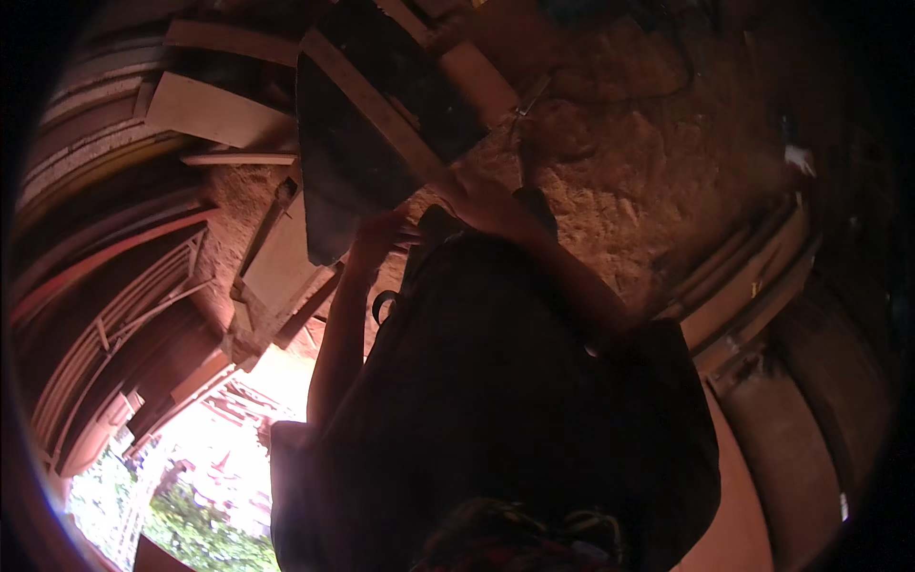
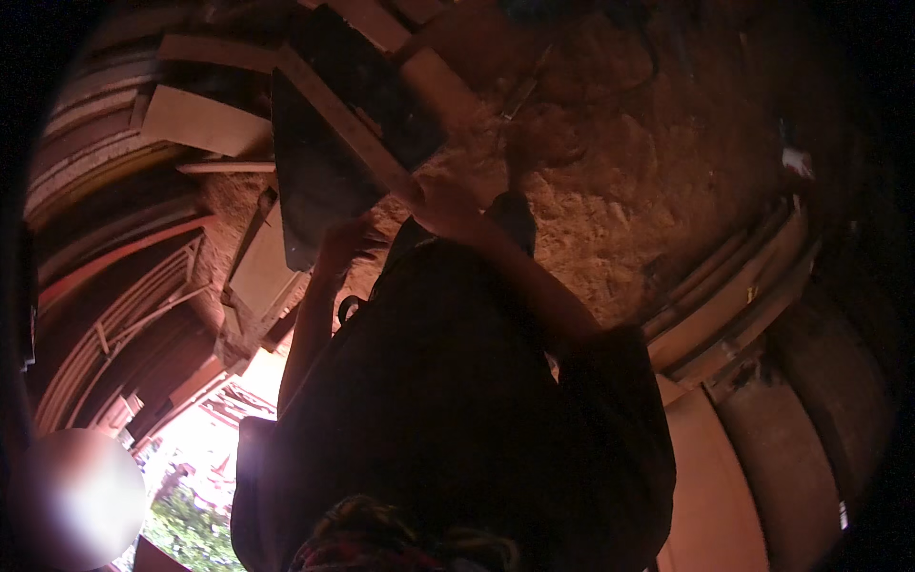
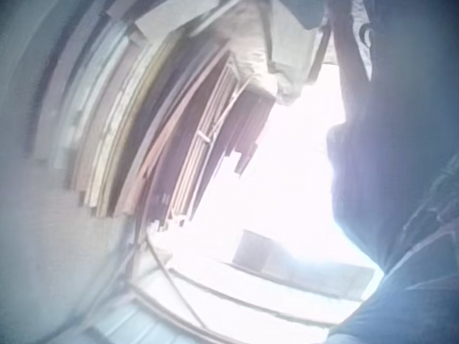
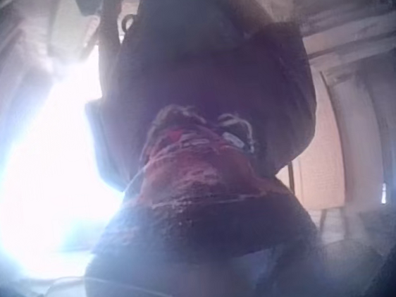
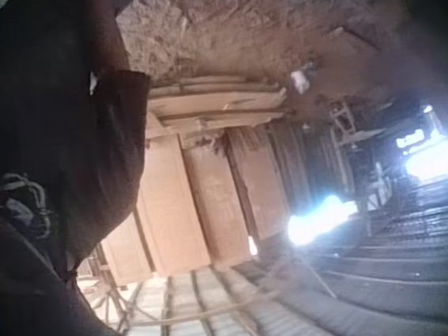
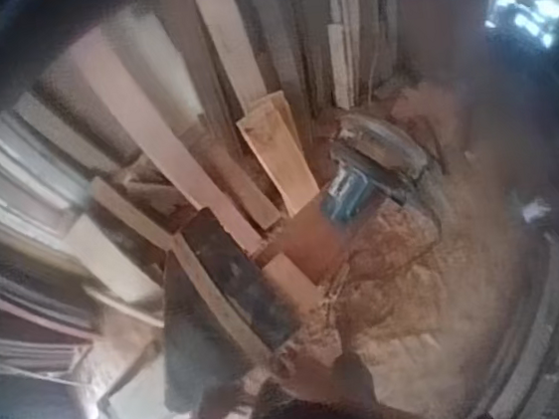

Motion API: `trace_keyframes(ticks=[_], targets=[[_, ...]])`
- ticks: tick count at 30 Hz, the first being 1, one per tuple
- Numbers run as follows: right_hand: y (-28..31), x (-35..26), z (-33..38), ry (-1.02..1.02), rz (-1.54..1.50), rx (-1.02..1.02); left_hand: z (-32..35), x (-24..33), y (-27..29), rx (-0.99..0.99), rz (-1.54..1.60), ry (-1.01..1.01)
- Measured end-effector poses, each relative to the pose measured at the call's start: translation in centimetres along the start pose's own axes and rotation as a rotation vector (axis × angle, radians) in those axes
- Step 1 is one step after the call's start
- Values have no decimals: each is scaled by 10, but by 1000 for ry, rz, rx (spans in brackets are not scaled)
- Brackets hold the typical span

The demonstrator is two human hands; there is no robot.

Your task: The person uses a circular saw to cut a long wooden plank into smaller pieces. They repeatedly position the plank on a workbench, cut it, and then move the cut pieces aside.

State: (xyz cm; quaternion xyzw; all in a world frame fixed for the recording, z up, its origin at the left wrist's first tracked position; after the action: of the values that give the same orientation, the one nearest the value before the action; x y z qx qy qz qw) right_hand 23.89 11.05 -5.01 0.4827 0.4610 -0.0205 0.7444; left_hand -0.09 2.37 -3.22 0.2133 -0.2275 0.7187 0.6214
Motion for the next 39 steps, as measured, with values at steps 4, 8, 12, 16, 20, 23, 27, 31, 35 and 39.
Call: trace_keyframes(ticks=[4, 8, 12, 16, 20, 23, 27, 31, 35, 39], targets=[[-21, -20, -17, -380, -251, 171, 13, 50, 74, 447, -344, -502], [2, -45, -8, -434, -294, 317, -1, 69, 111, 774, -875, -767], [3, -43, -7, -485, -388, 307, -27, 58, 119, 676, -811, -680], [-2, -39, -7, -472, -375, 361, -39, 58, 133, 584, -779, -692], [13, -37, -6, -501, -365, 324, -41, 59, 129, 540, -660, -778], [7, -32, -8, -462, -291, 338, -43, 61, 127, 570, -683, -737], [9, -34, -9, -483, -358, 324, -40, 65, 127, 570, -645, -729], [4, -32, -8, -450, -351, 362, -47, 57, 140, 588, -647, -731], [4, -33, -9, -441, -323, 376, -51, 57, 145, 555, -643, -746], [7, -35, -9, -436, -302, 358, -49, 58, 143, 549, -618, -708]])
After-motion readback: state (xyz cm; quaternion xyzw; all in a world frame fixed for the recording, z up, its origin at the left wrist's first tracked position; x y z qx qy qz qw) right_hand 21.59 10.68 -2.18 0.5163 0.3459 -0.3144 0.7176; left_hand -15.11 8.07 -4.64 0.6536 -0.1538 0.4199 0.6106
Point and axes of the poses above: each hand's wrist, its own z-axis away from the middle knuckle, its own y-axis out of the back of the hand, x = y × z, the point moved 4 cm from there along -z, towards the middle knuckle, and after that the axes turned 2 degrees about z, right-handed, at the moved point
